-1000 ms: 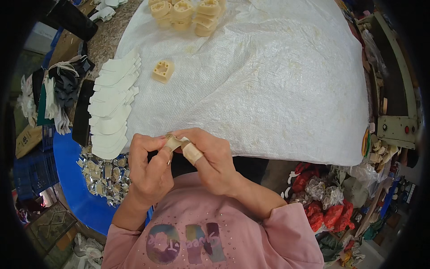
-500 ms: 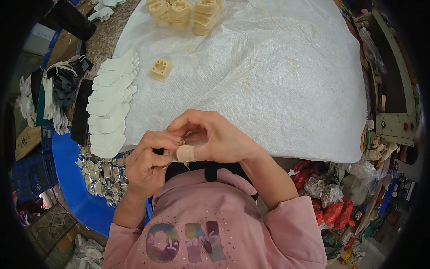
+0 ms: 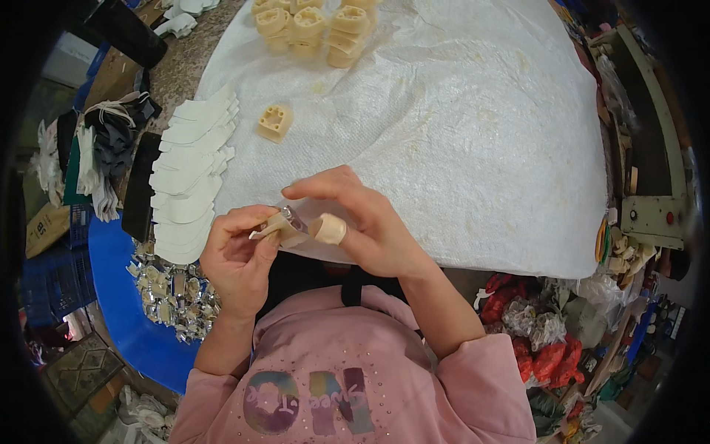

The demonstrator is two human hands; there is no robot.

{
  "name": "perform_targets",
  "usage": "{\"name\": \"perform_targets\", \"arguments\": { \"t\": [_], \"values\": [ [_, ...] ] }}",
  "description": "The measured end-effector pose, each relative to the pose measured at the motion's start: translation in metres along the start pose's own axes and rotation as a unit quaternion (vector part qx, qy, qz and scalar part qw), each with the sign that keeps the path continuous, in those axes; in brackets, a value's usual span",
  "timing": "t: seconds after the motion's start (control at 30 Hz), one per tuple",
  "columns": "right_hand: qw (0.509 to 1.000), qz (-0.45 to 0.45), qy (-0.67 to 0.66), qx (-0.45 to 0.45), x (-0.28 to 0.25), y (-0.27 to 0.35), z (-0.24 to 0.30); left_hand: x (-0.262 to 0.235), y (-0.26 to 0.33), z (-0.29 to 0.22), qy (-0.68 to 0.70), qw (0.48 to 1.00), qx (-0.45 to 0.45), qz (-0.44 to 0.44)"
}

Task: The recorder is attaching white synthetic material pieces and metal buckles to plastic shoe molds at a workshop workbench.

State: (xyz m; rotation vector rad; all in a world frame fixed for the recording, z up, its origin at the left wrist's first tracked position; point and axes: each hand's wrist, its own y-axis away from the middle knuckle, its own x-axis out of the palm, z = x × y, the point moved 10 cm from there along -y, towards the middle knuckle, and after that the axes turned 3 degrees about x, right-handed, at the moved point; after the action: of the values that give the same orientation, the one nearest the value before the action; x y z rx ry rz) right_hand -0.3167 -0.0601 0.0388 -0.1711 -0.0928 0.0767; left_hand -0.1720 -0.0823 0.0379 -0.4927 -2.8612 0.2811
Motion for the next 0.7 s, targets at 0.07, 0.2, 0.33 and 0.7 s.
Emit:
{"name": "perform_targets", "arguments": {
  "t": [0.07,0.2,0.33,0.7],
  "values": [
    [0.997,0.019,0.062,-0.033,0.012,0.001,0.008,0.004,0.001,0.001,0.015,1.0,-0.012,0.012],
    [0.975,-0.066,0.2,-0.077,0.013,0.001,0.02,0.012,0.001,0.008,0.032,0.999,-0.027,0.02],
    [0.989,-0.094,0.109,-0.043,0.009,0.001,0.01,0.01,-0.001,0.012,0.063,0.997,-0.048,-0.007],
    [0.991,0.003,0.081,-0.111,0.011,0.007,0.022,0.021,-0.009,-0.035,-0.218,0.961,0.15,0.081]
  ]
}}
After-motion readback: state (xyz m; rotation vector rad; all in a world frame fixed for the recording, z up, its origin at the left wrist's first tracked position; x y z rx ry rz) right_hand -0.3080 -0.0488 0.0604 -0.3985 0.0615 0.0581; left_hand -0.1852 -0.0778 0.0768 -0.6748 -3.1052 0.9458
